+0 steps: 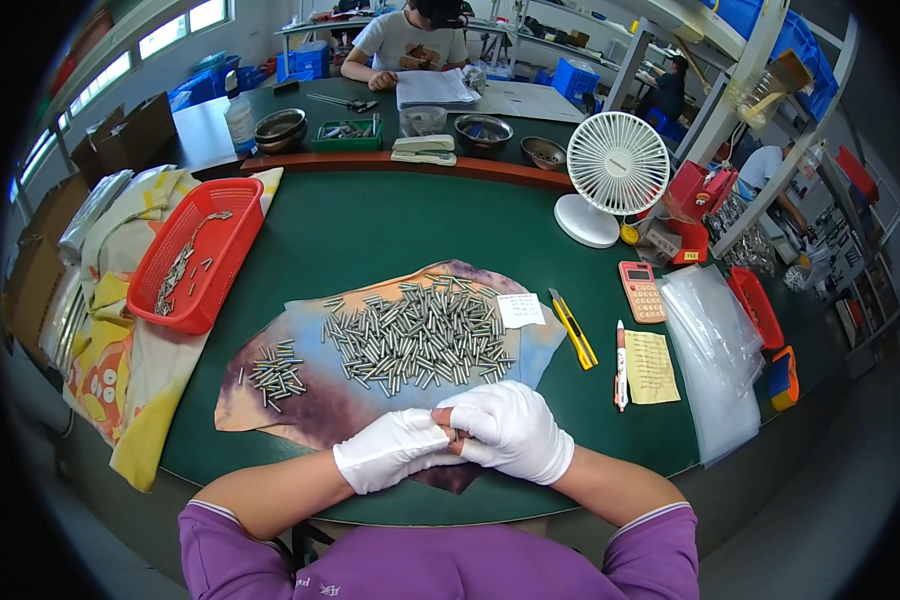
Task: The person sorts and inspects small metal pins by hand at a factory workbench.
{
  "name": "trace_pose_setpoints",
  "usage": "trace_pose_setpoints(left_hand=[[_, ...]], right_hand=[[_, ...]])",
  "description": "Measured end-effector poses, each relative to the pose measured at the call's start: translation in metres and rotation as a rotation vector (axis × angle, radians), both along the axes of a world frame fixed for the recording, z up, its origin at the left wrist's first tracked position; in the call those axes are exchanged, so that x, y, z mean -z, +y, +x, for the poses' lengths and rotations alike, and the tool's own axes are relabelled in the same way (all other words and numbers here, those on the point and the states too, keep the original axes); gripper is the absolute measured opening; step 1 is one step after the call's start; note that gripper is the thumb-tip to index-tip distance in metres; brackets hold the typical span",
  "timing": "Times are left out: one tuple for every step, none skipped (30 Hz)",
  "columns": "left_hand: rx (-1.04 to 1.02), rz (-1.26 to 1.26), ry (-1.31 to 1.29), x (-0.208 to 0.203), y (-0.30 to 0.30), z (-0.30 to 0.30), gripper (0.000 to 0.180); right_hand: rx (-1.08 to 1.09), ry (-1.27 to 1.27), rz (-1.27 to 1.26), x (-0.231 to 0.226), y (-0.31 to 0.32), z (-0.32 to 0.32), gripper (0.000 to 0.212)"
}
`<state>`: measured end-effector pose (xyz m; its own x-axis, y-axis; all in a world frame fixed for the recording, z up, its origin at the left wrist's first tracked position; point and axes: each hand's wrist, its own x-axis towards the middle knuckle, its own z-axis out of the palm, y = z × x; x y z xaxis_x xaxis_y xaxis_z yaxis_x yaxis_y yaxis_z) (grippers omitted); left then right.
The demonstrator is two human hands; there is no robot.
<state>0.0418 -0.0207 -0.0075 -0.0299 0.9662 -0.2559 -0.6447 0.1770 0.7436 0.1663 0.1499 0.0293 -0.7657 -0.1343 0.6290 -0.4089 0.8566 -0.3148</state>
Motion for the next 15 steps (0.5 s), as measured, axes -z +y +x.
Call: trace_pose_setpoints(left_hand=[[-0.001, -0.001, 0.000, 0.000, 0.000, -0.001, 0.034], [-0.025, -0.009, 0.004, 0.001, 0.000, -0.002, 0.033], [-0.049, -0.018, 0.008, 0.000, 0.000, -0.003, 0.032], [-0.049, -0.017, 0.008, -0.001, 0.001, -0.004, 0.032], [-0.060, -0.031, -0.004, -0.002, 0.002, -0.006, 0.033], [-0.072, -0.044, -0.015, -0.004, 0.003, -0.007, 0.034], [-0.072, -0.044, -0.015, -0.005, 0.004, -0.007, 0.034], [-0.087, -0.057, 0.000, -0.007, 0.005, -0.006, 0.034], [-0.103, -0.070, 0.014, -0.008, 0.005, -0.005, 0.034], [-0.104, -0.070, 0.014, -0.010, 0.005, -0.005, 0.034], [-0.113, -0.076, 0.047, -0.013, 0.005, -0.004, 0.034], [-0.122, -0.083, 0.080, -0.014, 0.005, -0.004, 0.035], [-0.121, -0.083, 0.079, -0.013, 0.006, -0.004, 0.035], [-0.116, -0.074, 0.117, -0.013, 0.005, -0.004, 0.035], [-0.111, -0.066, 0.154, -0.012, 0.005, -0.004, 0.035]], right_hand=[[-0.001, 0.000, -0.001, 0.000, 0.000, -0.001, 0.037], [0.010, 0.007, -0.018, 0.000, 0.000, -0.002, 0.036], [0.020, 0.014, -0.035, 0.000, 0.000, -0.002, 0.036], [0.020, 0.014, -0.035, 0.000, 0.001, -0.003, 0.036], [0.039, 0.041, -0.034, 0.001, 0.002, -0.003, 0.035], [0.057, 0.068, -0.032, 0.002, 0.002, -0.004, 0.035], [0.057, 0.068, -0.032, 0.003, 0.003, -0.003, 0.035], [0.065, 0.048, -0.033, 0.003, 0.004, -0.003, 0.035], [0.074, 0.028, -0.033, 0.004, 0.005, -0.002, 0.035], [0.073, 0.027, -0.034, 0.003, 0.004, -0.003, 0.035], [0.064, 0.026, -0.053, 0.000, 0.004, -0.002, 0.034], [0.056, 0.024, -0.073, -0.002, 0.004, -0.003, 0.033], [0.057, 0.023, -0.073, -0.002, 0.005, -0.003, 0.033], [0.032, 0.023, -0.074, -0.002, 0.005, -0.004, 0.033], [0.008, 0.022, -0.074, -0.002, 0.005, -0.004, 0.033]])
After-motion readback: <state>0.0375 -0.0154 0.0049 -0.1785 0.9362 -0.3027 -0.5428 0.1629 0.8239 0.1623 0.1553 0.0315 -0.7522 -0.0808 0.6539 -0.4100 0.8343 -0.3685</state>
